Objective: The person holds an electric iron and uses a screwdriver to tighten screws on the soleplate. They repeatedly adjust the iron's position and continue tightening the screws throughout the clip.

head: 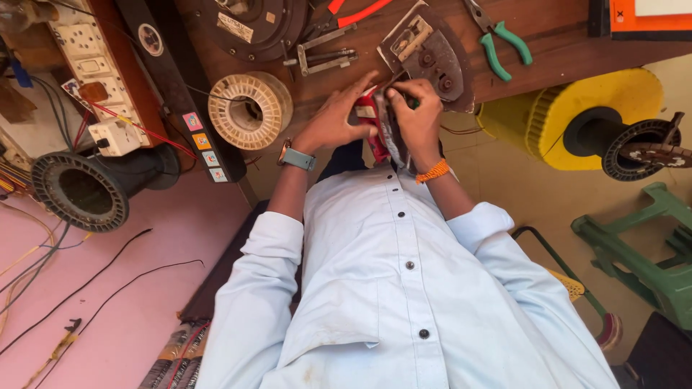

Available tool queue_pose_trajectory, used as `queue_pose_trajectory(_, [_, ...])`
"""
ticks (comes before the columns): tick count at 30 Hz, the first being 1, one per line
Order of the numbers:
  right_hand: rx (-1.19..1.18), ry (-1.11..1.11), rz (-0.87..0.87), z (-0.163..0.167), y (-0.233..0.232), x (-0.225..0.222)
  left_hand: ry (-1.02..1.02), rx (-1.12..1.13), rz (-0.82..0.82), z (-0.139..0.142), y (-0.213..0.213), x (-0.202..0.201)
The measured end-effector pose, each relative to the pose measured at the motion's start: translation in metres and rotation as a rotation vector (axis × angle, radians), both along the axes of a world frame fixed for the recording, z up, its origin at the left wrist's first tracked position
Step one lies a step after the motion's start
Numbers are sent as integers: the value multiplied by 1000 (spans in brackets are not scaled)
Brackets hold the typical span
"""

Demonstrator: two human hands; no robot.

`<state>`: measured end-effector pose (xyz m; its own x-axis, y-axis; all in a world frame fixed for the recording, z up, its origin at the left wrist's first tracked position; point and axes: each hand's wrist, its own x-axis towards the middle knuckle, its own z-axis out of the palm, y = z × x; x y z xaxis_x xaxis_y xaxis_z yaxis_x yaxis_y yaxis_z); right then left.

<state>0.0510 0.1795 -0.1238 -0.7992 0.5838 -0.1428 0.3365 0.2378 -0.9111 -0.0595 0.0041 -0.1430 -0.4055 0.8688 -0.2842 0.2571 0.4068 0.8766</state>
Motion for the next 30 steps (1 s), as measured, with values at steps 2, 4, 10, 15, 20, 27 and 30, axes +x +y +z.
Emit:
queue_pose_trajectory(2, [-16, 2, 36, 2, -4, -3, 58, -72, 70, -1, 3, 9])
queue_pose_trajectory(4, [-90, -14, 73, 7, -6, -6, 117, -92, 144, -4, 7, 17])
queue_pose_trajectory(10, [-250, 28, 189, 43, 3, 1, 5, -116, 244, -3, 3, 27])
queue_pose_trajectory(15, [-43, 4, 236, 77, 7, 4, -230, -29, 342, 18, 8, 40])
queue_pose_trajectory(20, [90, 98, 260, 112, 15, -2, -150, 106, 302, 44, 14, 30])
queue_pose_trajectory(27, [109, 58, 361, 144, 16, -4, -128, 135, 224, 69, 21, 14])
queue_pose_trajectory(30, [74, 99, 381, 151, 16, -2, -57, 134, 263, 82, 27, 17])
